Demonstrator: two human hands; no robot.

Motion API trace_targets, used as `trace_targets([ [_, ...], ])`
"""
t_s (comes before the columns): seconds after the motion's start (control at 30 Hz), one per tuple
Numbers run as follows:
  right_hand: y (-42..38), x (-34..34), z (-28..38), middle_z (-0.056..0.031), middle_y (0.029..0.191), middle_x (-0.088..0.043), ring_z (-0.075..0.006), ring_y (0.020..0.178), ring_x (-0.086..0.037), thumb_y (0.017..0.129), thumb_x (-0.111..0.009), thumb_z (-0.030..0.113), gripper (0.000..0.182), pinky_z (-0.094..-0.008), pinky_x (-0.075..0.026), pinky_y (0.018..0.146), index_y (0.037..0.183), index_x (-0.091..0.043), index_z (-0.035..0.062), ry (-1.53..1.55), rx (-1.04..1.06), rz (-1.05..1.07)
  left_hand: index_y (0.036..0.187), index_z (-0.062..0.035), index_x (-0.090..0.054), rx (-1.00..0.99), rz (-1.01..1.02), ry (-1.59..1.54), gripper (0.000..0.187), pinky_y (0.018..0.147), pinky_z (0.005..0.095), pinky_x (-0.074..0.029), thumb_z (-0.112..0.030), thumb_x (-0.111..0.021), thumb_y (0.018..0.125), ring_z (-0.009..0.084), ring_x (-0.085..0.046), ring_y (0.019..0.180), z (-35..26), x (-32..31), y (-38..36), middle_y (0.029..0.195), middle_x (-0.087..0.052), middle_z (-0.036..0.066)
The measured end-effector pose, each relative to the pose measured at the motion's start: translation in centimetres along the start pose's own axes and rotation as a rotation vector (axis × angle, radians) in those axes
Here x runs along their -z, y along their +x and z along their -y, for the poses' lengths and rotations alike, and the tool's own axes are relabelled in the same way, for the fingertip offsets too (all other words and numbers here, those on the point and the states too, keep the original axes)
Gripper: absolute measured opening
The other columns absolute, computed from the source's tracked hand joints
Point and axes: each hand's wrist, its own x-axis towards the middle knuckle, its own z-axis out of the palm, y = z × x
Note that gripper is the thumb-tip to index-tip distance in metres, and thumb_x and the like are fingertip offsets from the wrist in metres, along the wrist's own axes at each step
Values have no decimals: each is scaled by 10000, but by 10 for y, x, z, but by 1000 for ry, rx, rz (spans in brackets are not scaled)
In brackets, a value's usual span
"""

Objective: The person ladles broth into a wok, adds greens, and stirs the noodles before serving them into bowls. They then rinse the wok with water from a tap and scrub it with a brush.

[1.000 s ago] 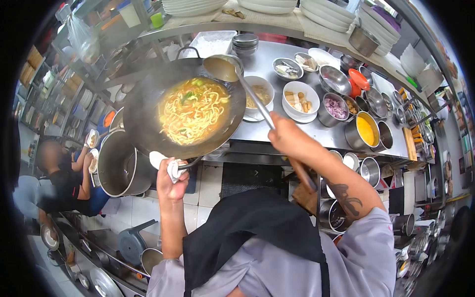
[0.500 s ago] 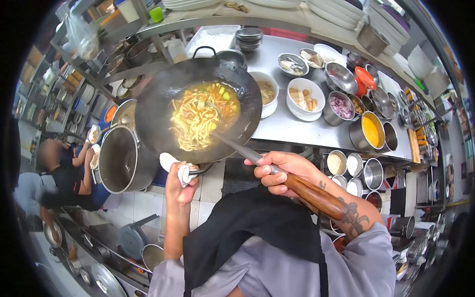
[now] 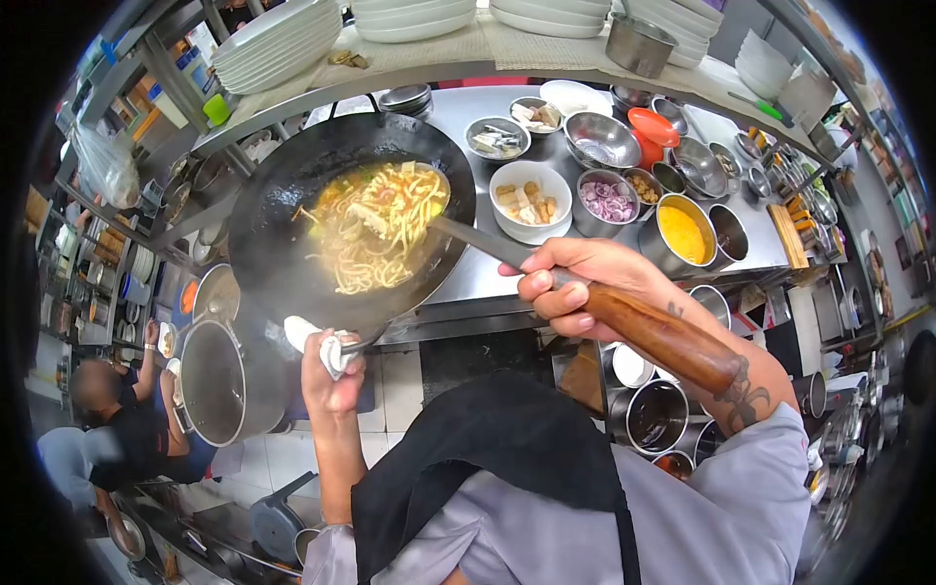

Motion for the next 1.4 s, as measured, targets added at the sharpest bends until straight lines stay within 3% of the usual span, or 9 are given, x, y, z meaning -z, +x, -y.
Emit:
trace_targets([
  [0.37,-63,29,45,-26,727,-456,-64,415,-423,914,-389,107,284,-237,-336,321,1143,-402,-60,117,190,-49,780,-72,-517,6,75,-23,104,383,256,-398,-136,-510,861,169,-551,557,23,-38,27,674,-582,96],
  [0.4,-67,38,49,-48,761,-447,-68,437,-452,926,-358,104,413,-233,-351,323,1286,-337,-96,97,214,1,772,-70,-517,-4,69,-9,113,382,256,-396,-138,-510,861,169,-539,539,24,-40,29,672,-582,98],
  [0.5,-75,52,59,-14,724,-452,-51,416,-426,909,-393,102,287,-229,-334,310,1145,-407,-59,55,258,-77,765,-66,-516,-26,41,44,118,379,258,-392,-137,-510,859,169,-518,514,29,-50,30,665,-580,98],
  [0.67,-80,90,77,-17,730,-452,-42,418,-409,896,-392,81,322,-204,-306,317,1176,-398,-79,35,283,-114,846,-50,-508,-33,93,23,73,400,259,-378,-113,-543,832,174,-559,571,36,-51,34,689,-584,98],
  [0.9,-73,138,89,-17,723,-461,-41,422,-410,897,-410,83,287,-201,-319,327,1154,-409,-44,-5,285,-217,785,-70,-529,-14,18,39,76,379,264,-381,-119,-522,843,174,-532,535,42,-65,34,652,-582,100],
  [0.97,-68,154,92,-15,711,-472,-47,428,-416,896,-419,79,251,-200,-322,330,1126,-396,-17,-35,251,-240,788,-72,-538,-7,135,-24,87,386,260,-375,-133,-524,849,171,-541,565,44,-64,35,679,-589,103],
  [1.17,-56,192,95,-16,704,-488,-61,459,-441,900,-444,88,202,-223,-350,374,1076,-385,9,-56,203,-200,780,-76,-540,11,139,5,113,388,258,-369,-155,-526,860,167,-542,582,44,-69,40,680,-580,101],
  [1.23,-52,198,94,-13,709,-474,-63,440,-406,896,-452,89,284,-218,-351,378,1157,-421,-18,-72,207,-262,782,-74,-540,14,140,6,113,387,258,-372,-155,-528,859,169,-546,585,44,-71,42,681,-581,103],
  [1.4,-47,187,90,-2,674,-478,-61,437,-415,858,-476,72,283,-220,-355,384,1131,-447,5,-343,258,-454,791,-69,-537,17,153,-1,110,384,256,-378,-157,-535,857,176,-556,592,44,-73,49,680,-579,104],
])
